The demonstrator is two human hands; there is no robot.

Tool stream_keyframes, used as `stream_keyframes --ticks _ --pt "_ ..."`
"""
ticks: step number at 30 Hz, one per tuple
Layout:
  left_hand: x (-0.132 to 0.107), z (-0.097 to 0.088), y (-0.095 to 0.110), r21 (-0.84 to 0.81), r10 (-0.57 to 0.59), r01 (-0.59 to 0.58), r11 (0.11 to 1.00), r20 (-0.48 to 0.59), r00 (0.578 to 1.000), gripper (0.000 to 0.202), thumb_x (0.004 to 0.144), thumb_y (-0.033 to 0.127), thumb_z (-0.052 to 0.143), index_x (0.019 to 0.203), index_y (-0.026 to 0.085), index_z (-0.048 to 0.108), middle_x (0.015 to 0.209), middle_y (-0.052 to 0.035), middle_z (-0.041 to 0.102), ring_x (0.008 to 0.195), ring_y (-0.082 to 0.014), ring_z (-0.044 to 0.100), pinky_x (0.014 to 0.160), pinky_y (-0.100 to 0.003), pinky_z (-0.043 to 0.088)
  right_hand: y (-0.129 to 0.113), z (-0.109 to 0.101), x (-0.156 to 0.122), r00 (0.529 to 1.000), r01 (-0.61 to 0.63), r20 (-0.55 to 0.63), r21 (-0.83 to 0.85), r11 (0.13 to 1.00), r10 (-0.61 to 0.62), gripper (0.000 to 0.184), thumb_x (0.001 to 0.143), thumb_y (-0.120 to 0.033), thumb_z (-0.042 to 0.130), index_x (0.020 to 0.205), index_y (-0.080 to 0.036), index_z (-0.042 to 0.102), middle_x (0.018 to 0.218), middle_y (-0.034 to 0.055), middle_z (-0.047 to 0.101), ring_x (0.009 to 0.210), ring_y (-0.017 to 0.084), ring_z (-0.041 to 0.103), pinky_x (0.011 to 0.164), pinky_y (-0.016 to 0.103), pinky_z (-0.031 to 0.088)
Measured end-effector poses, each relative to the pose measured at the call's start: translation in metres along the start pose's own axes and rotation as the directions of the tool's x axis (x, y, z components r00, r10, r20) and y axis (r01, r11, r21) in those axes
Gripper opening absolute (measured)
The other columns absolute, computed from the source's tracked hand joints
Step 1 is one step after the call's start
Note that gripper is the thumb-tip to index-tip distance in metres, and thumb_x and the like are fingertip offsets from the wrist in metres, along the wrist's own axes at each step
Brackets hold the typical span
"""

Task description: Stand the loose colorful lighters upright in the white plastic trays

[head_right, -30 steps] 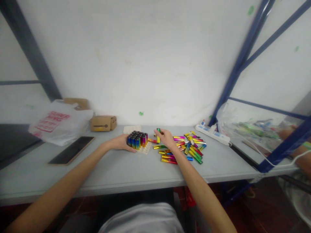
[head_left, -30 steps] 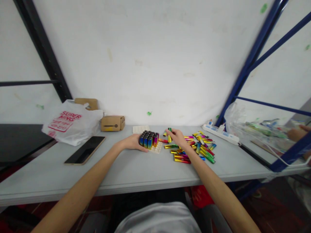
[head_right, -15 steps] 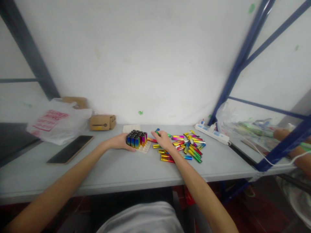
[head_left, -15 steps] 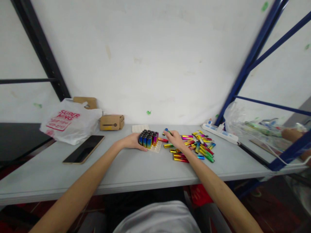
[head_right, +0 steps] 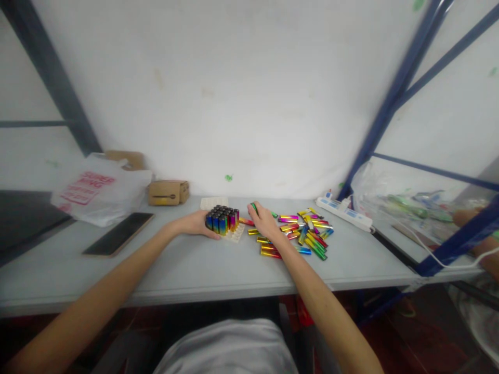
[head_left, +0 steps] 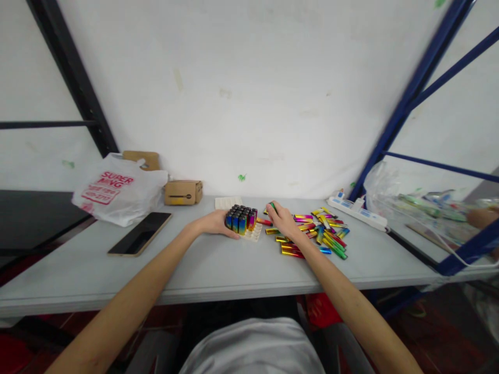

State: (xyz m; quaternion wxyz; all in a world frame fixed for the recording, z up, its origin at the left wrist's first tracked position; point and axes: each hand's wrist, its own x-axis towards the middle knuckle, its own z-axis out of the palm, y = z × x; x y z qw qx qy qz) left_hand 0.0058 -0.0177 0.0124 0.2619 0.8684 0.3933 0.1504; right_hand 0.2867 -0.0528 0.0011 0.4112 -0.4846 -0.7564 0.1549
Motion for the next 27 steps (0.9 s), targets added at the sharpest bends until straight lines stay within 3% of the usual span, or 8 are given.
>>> stream_keyframes --ticks 4,7,10,14,16,22,25,27 --pt "0.0 0.001 0.001 -0.018 0.014 -0.014 1.0 0.005 1.0 0.081 0.056 0.059 0.082 0.125 0.022 0.064 0.12 -0.0007 0.072 0.111 -0.0262 0.065 0.1 -0.032 0.049 -0.004 -0.004 0.0 0.994 0.108 0.021 0.027 0.994 -0.109 0.045 0.1 -0.054 0.036 0.079 -0.02 0.056 0.076 0.0008 0.058 0.071 0.015 0.055 0.067 0.026 0.039" --pt "0.0 0.0 0.002 -0.021 0.012 -0.012 1.0 0.007 1.0 0.08 0.056 0.058 0.083 0.124 0.022 0.064 0.12 -0.0009 0.072 0.109 -0.0256 0.066 0.099 -0.032 0.049 -0.008 -0.006 -0.002 0.984 0.176 0.035 -0.052 0.983 -0.175 0.046 0.099 -0.054 0.041 0.071 -0.019 0.053 0.068 -0.0013 0.053 0.065 0.014 0.05 0.062 0.026 0.035" --pt "0.0 0.0 0.002 -0.015 0.014 -0.014 1.0 -0.001 1.0 0.08 0.055 0.058 0.084 0.124 0.021 0.064 0.121 -0.0013 0.072 0.109 -0.0255 0.065 0.098 -0.031 0.049 -0.012 -0.006 -0.006 0.98 0.173 0.113 -0.068 0.983 -0.165 0.049 0.097 -0.058 0.044 0.065 -0.02 0.047 0.055 -0.0044 0.047 0.054 0.012 0.044 0.055 0.025 0.03" --pt "-0.001 -0.001 0.003 -0.011 0.017 -0.017 1.0 0.001 1.0 0.078 0.056 0.057 0.084 0.123 0.022 0.065 0.12 -0.0017 0.072 0.11 -0.0255 0.066 0.097 -0.03 0.049 -0.02 -0.004 -0.011 0.963 0.111 0.237 0.084 0.99 -0.128 0.047 0.097 -0.059 0.046 0.07 -0.02 0.05 0.051 -0.004 0.056 0.049 0.013 0.052 0.054 0.024 0.036" --pt "-0.001 -0.001 0.004 -0.015 0.022 -0.022 1.0 0.014 1.0 0.077 0.057 0.058 0.084 0.123 0.022 0.065 0.12 -0.0016 0.072 0.11 -0.0252 0.066 0.097 -0.03 0.049 -0.023 -0.001 -0.013 0.962 0.107 0.241 0.098 0.989 -0.128 0.046 0.097 -0.058 0.046 0.071 -0.02 0.052 0.053 -0.0023 0.061 0.05 0.013 0.055 0.055 0.024 0.038" --pt "-0.002 -0.001 0.005 0.003 0.025 -0.025 1.0 -0.003 1.0 0.08 0.056 0.059 0.083 0.124 0.022 0.065 0.12 -0.0008 0.072 0.111 -0.026 0.065 0.099 -0.03 0.048 -0.023 0.013 -0.011 0.941 0.276 0.244 -0.152 0.949 -0.235 0.042 0.096 -0.055 0.052 0.077 -0.019 0.06 0.065 0.0041 0.065 0.057 0.016 0.056 0.06 0.026 0.035" --pt "-0.003 -0.002 0.007 0.016 0.018 -0.018 1.0 0.004 1.0 0.077 0.056 0.06 0.083 0.122 0.022 0.067 0.119 -0.0013 0.073 0.111 -0.0267 0.065 0.098 -0.031 0.048 -0.022 0.022 -0.01 0.949 0.269 0.239 -0.273 0.923 -0.206 0.039 0.095 -0.055 0.054 0.086 -0.019 0.065 0.075 0.0078 0.067 0.066 0.019 0.06 0.063 0.027 0.035" --pt "-0.003 -0.002 0.008 0.019 0.007 -0.007 1.0 -0.001 1.0 0.076 0.056 0.06 0.083 0.12 0.022 0.068 0.119 -0.0017 0.073 0.111 -0.0269 0.065 0.097 -0.031 0.049 -0.022 0.026 -0.009 0.961 0.231 0.23 -0.361 0.903 -0.154 0.043 0.093 -0.058 0.056 0.082 -0.018 0.067 0.072 0.0091 0.066 0.066 0.02 0.06 0.062 0.028 0.034"
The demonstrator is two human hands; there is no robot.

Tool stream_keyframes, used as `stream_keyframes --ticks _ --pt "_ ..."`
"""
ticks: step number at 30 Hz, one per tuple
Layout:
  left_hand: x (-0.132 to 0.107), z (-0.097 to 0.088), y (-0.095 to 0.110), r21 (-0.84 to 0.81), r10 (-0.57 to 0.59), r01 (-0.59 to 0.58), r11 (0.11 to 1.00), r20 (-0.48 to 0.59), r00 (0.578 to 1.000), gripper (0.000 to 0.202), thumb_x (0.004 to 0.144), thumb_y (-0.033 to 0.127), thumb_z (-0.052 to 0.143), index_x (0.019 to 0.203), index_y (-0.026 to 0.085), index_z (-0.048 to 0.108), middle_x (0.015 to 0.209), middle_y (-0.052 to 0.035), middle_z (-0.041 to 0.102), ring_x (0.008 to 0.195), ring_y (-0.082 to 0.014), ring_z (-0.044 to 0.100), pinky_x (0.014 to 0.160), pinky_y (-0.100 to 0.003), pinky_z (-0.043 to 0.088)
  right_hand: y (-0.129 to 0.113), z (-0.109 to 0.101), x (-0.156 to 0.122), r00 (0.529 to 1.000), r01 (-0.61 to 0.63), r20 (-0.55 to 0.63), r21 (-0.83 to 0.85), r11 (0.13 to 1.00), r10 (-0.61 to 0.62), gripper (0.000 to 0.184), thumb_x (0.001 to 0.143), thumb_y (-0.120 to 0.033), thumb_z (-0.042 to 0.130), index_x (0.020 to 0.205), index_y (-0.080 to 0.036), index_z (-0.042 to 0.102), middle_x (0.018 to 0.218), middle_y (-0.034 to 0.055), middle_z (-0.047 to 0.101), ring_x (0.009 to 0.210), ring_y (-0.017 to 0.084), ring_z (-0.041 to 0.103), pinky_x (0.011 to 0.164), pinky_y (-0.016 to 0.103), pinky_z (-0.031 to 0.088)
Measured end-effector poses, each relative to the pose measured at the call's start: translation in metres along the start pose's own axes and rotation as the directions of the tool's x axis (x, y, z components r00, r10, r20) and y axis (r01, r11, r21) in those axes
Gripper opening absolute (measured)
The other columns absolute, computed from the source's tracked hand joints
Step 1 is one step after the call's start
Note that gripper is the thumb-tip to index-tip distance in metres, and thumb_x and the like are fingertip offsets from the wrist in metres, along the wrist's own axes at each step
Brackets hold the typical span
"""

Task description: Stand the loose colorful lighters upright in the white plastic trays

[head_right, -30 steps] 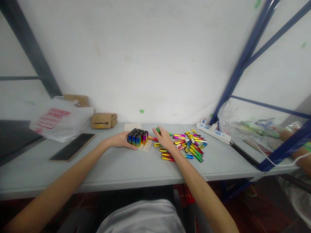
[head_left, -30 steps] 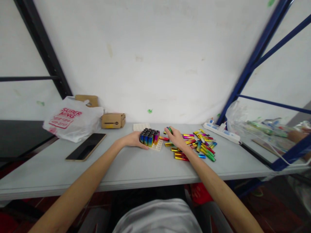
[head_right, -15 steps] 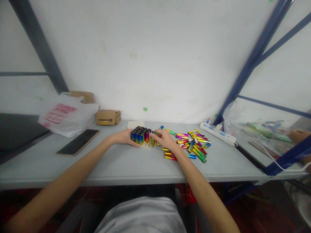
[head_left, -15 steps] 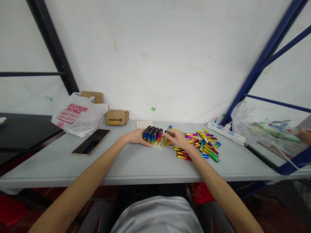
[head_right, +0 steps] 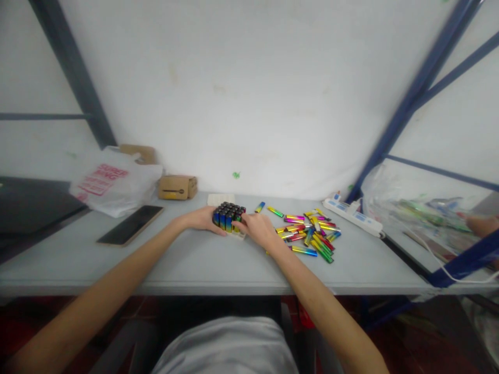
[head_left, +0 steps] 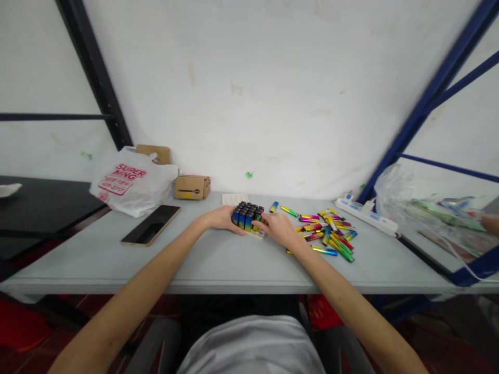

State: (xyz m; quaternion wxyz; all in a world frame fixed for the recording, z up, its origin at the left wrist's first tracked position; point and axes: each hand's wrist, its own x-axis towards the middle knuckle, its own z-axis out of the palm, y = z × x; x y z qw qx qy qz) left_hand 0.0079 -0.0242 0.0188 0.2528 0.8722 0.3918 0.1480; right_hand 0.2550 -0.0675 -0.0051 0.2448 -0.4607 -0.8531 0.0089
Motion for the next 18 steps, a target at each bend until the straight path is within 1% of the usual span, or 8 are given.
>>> stream_keyframes --ticks 4,6,8,10,12,15,16,18 --pt "0.0 0.0 0.0 -0.001 -0.01 0.01 1.0 0.012 1.0 0.077 0.056 0.061 0.082 0.12 0.022 0.068 0.118 -0.0013 0.073 0.111 -0.0269 0.065 0.097 -0.03 0.048 0.006 -0.003 0.001 1.0 -0.011 0.021 -0.06 0.998 0.012 0.052 0.095 -0.062 0.047 0.075 -0.019 0.067 0.066 0.0075 0.064 0.063 0.019 0.058 0.062 0.028 0.034" --pt "0.001 0.0 -0.001 -0.008 -0.006 0.006 1.0 0.011 1.0 0.079 0.056 0.062 0.082 0.123 0.023 0.066 0.12 -0.0008 0.072 0.112 -0.0264 0.065 0.098 -0.03 0.048 0.017 -0.008 0.002 0.998 -0.059 -0.038 -0.072 0.996 0.056 0.056 0.102 -0.057 0.035 0.076 -0.019 0.068 0.067 0.007 0.065 0.064 0.019 0.059 0.065 0.028 0.036" --pt "0.001 0.001 -0.004 -0.019 0.007 -0.007 1.0 0.007 1.0 0.081 0.055 0.061 0.083 0.124 0.023 0.065 0.121 0.0 0.072 0.111 -0.0257 0.065 0.099 -0.029 0.047 0.035 -0.015 0.003 0.981 -0.154 -0.133 -0.1 0.983 0.14 0.055 0.106 -0.046 0.028 0.083 -0.018 0.069 0.074 0.0088 0.067 0.072 0.02 0.062 0.071 0.029 0.039" --pt "0.002 0.001 -0.006 -0.024 0.013 -0.013 1.0 0.012 1.0 0.08 0.055 0.06 0.083 0.124 0.022 0.065 0.121 0.0 0.072 0.11 -0.0253 0.065 0.099 -0.029 0.048 0.056 -0.019 0.003 0.959 -0.24 -0.188 -0.149 0.959 0.211 0.041 0.105 -0.035 0.035 0.099 -0.015 0.07 0.091 0.013 0.07 0.089 0.022 0.064 0.081 0.03 0.042" --pt "0.002 0.001 -0.006 -0.02 0.003 -0.003 1.0 0.015 1.0 0.081 0.055 0.061 0.083 0.123 0.021 0.064 0.12 -0.001 0.072 0.11 -0.0255 0.065 0.098 -0.03 0.048 0.076 -0.021 0.001 0.944 -0.322 -0.155 -0.228 0.919 0.292 0.03 0.1 -0.03 0.048 0.115 -0.012 0.068 0.11 0.018 0.068 0.106 0.026 0.061 0.09 0.033 0.042" --pt "0.001 0.0 -0.004 -0.01 -0.009 0.009 1.0 0.012 1.0 0.082 0.055 0.063 0.082 0.124 0.021 0.064 0.121 -0.0022 0.071 0.11 -0.0261 0.065 0.099 -0.031 0.048 0.097 -0.02 -0.003 0.884 -0.452 -0.038 -0.324 0.831 0.466 0.028 0.096 -0.031 0.056 0.111 -0.012 0.071 0.116 0.0219 0.065 0.111 0.03 0.06 0.092 0.038 0.043" --pt "0.001 0.0 -0.004 -0.008 -0.01 0.01 1.0 0.012 1.0 0.082 0.055 0.063 0.082 0.123 0.021 0.064 0.121 -0.0021 0.071 0.111 -0.0261 0.064 0.099 -0.031 0.048 0.102 -0.019 -0.004 0.868 -0.472 -0.012 -0.332 0.817 0.497 0.026 0.095 -0.03 0.056 0.107 -0.013 0.071 0.116 0.0219 0.065 0.11 0.03 0.06 0.091 0.039 0.043" --pt "0.001 0.0 -0.004 -0.005 -0.011 0.011 1.0 0.01 1.0 0.08 0.055 0.063 0.082 0.122 0.022 0.065 0.121 -0.0017 0.071 0.111 -0.0261 0.064 0.1 -0.032 0.048 0.107 -0.018 -0.005 0.862 -0.484 -0.005 -0.306 0.82 0.507 0.024 0.095 -0.029 0.057 0.105 -0.013 0.071 0.114 0.0212 0.067 0.107 0.029 0.063 0.09 0.039 0.043"
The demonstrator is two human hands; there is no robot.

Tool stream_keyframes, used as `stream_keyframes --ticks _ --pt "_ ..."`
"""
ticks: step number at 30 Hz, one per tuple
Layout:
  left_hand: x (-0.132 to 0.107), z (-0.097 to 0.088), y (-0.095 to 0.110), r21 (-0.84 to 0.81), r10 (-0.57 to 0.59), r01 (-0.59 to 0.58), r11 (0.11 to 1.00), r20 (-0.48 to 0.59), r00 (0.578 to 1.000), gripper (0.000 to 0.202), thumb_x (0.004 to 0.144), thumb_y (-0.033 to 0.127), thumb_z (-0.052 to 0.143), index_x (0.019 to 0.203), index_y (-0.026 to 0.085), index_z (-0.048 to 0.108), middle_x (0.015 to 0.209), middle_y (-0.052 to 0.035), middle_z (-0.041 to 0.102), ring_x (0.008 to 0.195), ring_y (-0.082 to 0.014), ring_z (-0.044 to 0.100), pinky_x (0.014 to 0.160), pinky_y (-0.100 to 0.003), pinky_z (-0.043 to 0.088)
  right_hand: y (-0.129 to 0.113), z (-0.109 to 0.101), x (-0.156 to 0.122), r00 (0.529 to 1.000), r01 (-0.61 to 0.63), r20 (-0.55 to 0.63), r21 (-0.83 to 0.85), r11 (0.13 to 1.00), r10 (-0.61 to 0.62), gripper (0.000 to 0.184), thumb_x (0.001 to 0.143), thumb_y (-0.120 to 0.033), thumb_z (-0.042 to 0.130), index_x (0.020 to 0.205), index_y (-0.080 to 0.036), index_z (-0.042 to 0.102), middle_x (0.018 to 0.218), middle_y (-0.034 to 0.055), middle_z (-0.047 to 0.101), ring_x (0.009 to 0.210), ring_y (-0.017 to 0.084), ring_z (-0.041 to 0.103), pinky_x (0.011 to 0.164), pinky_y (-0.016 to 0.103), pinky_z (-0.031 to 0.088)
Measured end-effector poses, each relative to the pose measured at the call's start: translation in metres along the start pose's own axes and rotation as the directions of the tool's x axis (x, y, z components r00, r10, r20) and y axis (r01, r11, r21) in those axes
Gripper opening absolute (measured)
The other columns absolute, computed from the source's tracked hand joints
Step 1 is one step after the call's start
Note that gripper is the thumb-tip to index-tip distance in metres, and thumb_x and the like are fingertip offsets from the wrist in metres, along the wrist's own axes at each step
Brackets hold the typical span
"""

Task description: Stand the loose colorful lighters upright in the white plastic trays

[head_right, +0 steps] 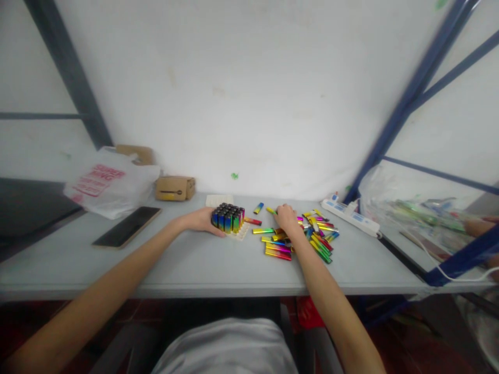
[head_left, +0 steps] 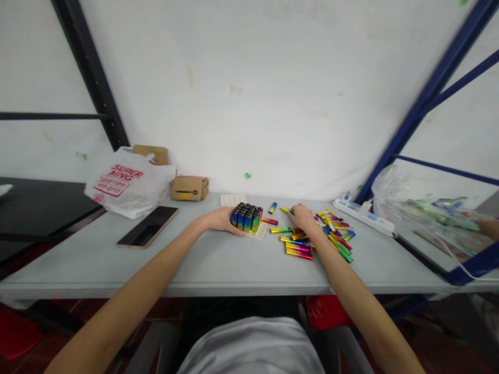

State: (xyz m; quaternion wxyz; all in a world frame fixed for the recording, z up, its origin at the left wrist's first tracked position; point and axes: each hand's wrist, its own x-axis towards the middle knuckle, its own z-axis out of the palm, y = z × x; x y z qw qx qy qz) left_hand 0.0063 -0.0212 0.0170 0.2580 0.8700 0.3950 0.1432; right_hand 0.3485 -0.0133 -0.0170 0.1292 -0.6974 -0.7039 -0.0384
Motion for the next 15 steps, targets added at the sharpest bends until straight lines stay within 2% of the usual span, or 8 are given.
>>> stream_keyframes --ticks 3,6,10,13,15 --pt "0.0 0.0 -0.001 -0.003 0.007 -0.007 1.0 -0.013 1.0 0.08 0.055 0.061 0.083 0.122 0.022 0.064 0.123 -0.0014 0.071 0.112 -0.0259 0.064 0.1 -0.031 0.048 -0.001 0.0 0.003 0.997 0.037 -0.068 0.17 0.985 -0.026 0.028 0.095 -0.035 0.058 0.11 -0.014 0.066 0.098 0.0167 0.071 0.093 0.025 0.066 0.085 0.036 0.045" --pt "0.001 0.001 -0.002 -0.014 0.018 -0.018 1.0 -0.012 1.0 0.081 0.055 0.06 0.083 0.124 0.023 0.063 0.123 -0.0005 0.071 0.112 -0.0256 0.064 0.1 -0.031 0.048 -0.008 -0.002 0.005 0.987 0.133 -0.139 0.472 0.871 -0.075 0.034 0.093 -0.045 0.058 0.111 -0.016 0.064 0.075 0.0058 0.07 0.07 0.019 0.065 0.075 0.032 0.047" --pt "0.001 0.002 -0.002 -0.017 0.013 -0.013 1.0 -0.014 1.0 0.081 0.055 0.061 0.083 0.125 0.025 0.064 0.121 0.0003 0.072 0.111 -0.0264 0.065 0.101 -0.032 0.048 -0.024 -0.007 0.003 0.972 0.232 -0.216 0.799 0.554 -0.096 0.046 0.084 -0.059 0.062 0.105 -0.018 0.067 0.062 -0.002 0.06 0.059 0.016 0.057 0.065 0.029 0.047" --pt "0.001 0.002 -0.003 -0.018 0.011 -0.012 1.0 -0.017 1.0 0.083 0.054 0.062 0.083 0.124 0.024 0.064 0.122 -0.0004 0.071 0.112 -0.0264 0.064 0.101 -0.032 0.048 -0.037 -0.01 -0.001 0.982 0.185 -0.182 0.931 0.315 -0.041 0.049 0.079 -0.063 0.065 0.093 -0.017 0.068 0.068 -0.0006 0.059 0.063 0.014 0.056 0.066 0.027 0.049" --pt "0.001 0.002 -0.003 -0.014 0.012 -0.012 1.0 -0.019 1.0 0.084 0.054 0.062 0.083 0.125 0.024 0.063 0.123 -0.0011 0.07 0.112 -0.026 0.064 0.101 -0.032 0.048 -0.044 -0.012 -0.005 0.992 0.127 -0.125 0.974 0.19 -0.023 0.05 0.08 -0.066 0.062 0.087 -0.017 0.064 0.075 0.0019 0.06 0.069 0.015 0.058 0.068 0.027 0.05"
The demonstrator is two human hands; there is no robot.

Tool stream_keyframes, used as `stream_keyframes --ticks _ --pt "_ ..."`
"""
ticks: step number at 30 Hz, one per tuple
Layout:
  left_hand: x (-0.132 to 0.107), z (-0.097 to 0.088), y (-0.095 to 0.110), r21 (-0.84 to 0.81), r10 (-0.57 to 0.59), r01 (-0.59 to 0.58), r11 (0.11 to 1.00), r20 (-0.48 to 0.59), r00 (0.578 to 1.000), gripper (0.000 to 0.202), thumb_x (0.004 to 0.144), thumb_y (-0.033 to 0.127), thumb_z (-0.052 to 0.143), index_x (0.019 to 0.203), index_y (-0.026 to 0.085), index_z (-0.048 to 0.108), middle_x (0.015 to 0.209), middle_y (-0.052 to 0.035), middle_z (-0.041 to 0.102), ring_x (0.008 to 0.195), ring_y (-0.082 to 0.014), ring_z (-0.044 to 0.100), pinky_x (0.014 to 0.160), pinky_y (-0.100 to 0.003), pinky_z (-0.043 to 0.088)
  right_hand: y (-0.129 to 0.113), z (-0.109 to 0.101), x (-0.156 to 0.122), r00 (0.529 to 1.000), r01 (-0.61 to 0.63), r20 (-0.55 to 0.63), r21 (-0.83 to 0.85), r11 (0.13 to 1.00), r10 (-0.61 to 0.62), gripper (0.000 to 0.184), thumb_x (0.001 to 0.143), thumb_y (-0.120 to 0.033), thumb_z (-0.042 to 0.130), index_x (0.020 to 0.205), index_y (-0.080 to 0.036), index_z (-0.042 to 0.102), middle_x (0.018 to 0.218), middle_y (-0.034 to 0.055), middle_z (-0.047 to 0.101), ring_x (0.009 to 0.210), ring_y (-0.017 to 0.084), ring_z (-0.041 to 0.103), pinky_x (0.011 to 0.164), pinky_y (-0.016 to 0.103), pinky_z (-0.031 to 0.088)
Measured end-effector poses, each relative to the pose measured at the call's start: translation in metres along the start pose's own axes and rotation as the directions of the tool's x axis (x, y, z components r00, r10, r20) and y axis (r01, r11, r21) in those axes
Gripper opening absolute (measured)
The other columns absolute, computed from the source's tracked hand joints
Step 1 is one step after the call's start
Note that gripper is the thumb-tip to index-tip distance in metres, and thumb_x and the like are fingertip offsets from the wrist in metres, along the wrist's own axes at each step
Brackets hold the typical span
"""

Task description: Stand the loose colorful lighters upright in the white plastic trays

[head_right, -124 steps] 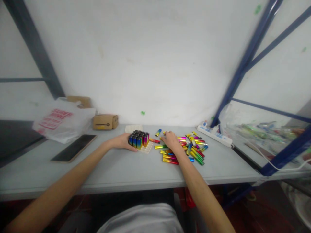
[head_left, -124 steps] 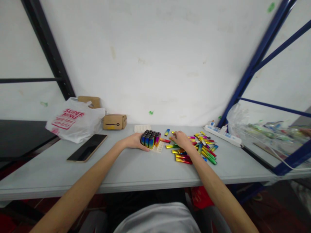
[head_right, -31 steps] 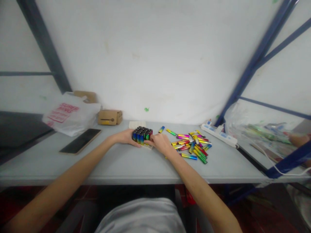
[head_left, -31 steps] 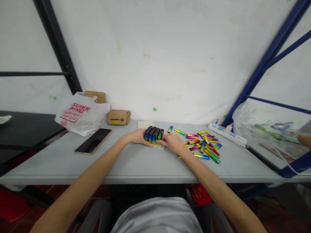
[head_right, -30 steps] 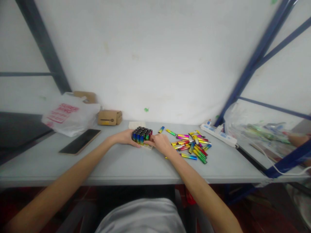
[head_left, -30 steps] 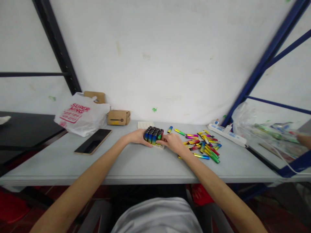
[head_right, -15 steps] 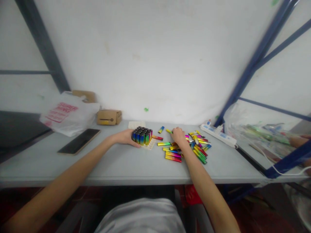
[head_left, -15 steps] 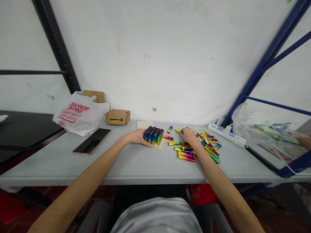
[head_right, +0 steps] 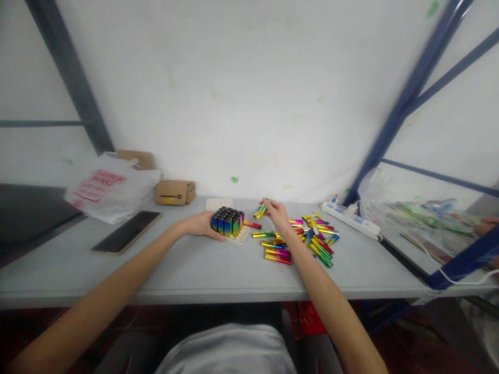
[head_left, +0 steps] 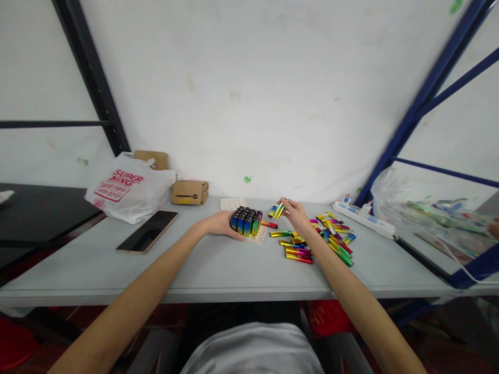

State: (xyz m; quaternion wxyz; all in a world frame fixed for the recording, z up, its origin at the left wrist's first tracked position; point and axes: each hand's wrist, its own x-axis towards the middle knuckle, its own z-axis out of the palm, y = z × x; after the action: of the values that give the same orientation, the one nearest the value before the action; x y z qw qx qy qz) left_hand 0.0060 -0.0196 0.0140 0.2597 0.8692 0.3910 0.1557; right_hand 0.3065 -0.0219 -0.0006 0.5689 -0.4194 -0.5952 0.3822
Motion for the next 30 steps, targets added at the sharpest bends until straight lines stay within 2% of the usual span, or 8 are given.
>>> stream_keyframes --ticks 3,6,9,11,14,18,23,30 --pt "0.0 0.0 0.0 0.007 -0.004 0.004 1.0 0.008 1.0 0.082 0.055 0.063 0.083 0.124 0.022 0.064 0.122 -0.0014 0.071 0.111 -0.0256 0.064 0.101 -0.032 0.048 -0.007 0.006 -0.005 0.997 -0.079 0.016 0.118 0.99 0.078 0.052 0.081 -0.072 0.055 0.085 -0.02 0.054 0.078 0.0025 0.059 0.07 0.016 0.059 0.067 0.028 0.052" --pt "-0.001 0.0 0.0 0.014 -0.012 0.012 1.0 0.017 1.0 0.08 0.055 0.064 0.082 0.122 0.023 0.065 0.12 -0.0007 0.072 0.111 -0.0257 0.065 0.1 -0.032 0.049 -0.013 0.01 -0.01 0.989 -0.124 0.095 0.157 0.98 0.11 0.051 0.083 -0.074 0.05 0.087 -0.023 0.047 0.065 -0.0034 0.052 0.055 0.013 0.052 0.058 0.027 0.05" --pt "0.0 0.0 0.0 0.016 -0.016 0.016 1.0 0.016 1.0 0.08 0.054 0.064 0.082 0.121 0.023 0.066 0.119 -0.0002 0.072 0.11 -0.0258 0.065 0.099 -0.032 0.049 -0.015 0.015 -0.014 0.981 -0.156 0.131 0.076 0.985 0.145 0.05 0.084 -0.075 0.047 0.084 -0.025 0.044 0.054 -0.0101 0.033 0.04 0.009 0.028 0.041 0.022 0.031" --pt "0.0 0.0 -0.001 0.006 -0.005 0.005 1.0 0.015 1.0 0.079 0.054 0.063 0.082 0.121 0.024 0.066 0.119 0.0002 0.072 0.109 -0.0255 0.065 0.1 -0.032 0.049 -0.014 0.018 -0.016 0.986 -0.141 0.09 -0.033 0.989 0.144 0.052 0.084 -0.076 0.046 0.076 -0.024 0.042 0.052 -0.01 0.028 0.039 0.009 0.023 0.039 0.022 0.022" --pt "0.0 0.0 -0.002 -0.009 0.014 -0.014 1.0 0.008 1.0 0.08 0.055 0.061 0.083 0.123 0.024 0.065 0.122 0.0003 0.071 0.111 -0.0254 0.065 0.101 -0.031 0.048 -0.008 0.021 -0.019 0.999 -0.033 0.017 -0.245 0.969 0.038 0.056 0.085 -0.074 0.044 0.062 -0.023 0.037 0.049 -0.0064 0.031 0.044 0.011 0.031 0.044 0.025 0.026" --pt "0.0 0.0 -0.001 -0.001 0.015 -0.015 1.0 0.008 1.0 0.08 0.056 0.062 0.083 0.124 0.024 0.064 0.123 0.0001 0.071 0.114 -0.0262 0.064 0.101 -0.031 0.048 -0.004 0.024 -0.023 0.992 0.079 -0.047 -0.466 0.881 -0.114 0.049 0.088 -0.059 0.044 0.056 -0.022 0.036 0.052 -0.0037 0.036 0.051 0.012 0.038 0.053 0.026 0.029" --pt "-0.001 -0.001 0.002 0.01 0.008 -0.008 1.0 0.011 1.0 0.08 0.056 0.062 0.083 0.123 0.023 0.065 0.121 -0.0009 0.072 0.111 -0.0263 0.065 0.1 -0.032 0.049 -0.01 0.028 -0.029 0.975 0.206 0.034 -0.502 0.84 -0.218 0.034 0.09 -0.043 0.04 0.065 -0.021 0.044 0.06 -0.0033 0.043 0.06 0.014 0.044 0.058 0.025 0.032" --pt "0.0 0.0 -0.001 0.001 0.022 -0.022 1.0 0.007 1.0 0.081 0.057 0.061 0.082 0.126 0.023 0.063 0.122 -0.0004 0.071 0.112 -0.0258 0.065 0.099 -0.031 0.049 -0.023 0.034 -0.042 0.974 0.224 0.081 -0.475 0.851 -0.211 0.034 0.098 -0.052 0.041 0.092 -0.021 0.053 0.066 -0.0043 0.05 0.063 0.014 0.049 0.062 0.025 0.036"
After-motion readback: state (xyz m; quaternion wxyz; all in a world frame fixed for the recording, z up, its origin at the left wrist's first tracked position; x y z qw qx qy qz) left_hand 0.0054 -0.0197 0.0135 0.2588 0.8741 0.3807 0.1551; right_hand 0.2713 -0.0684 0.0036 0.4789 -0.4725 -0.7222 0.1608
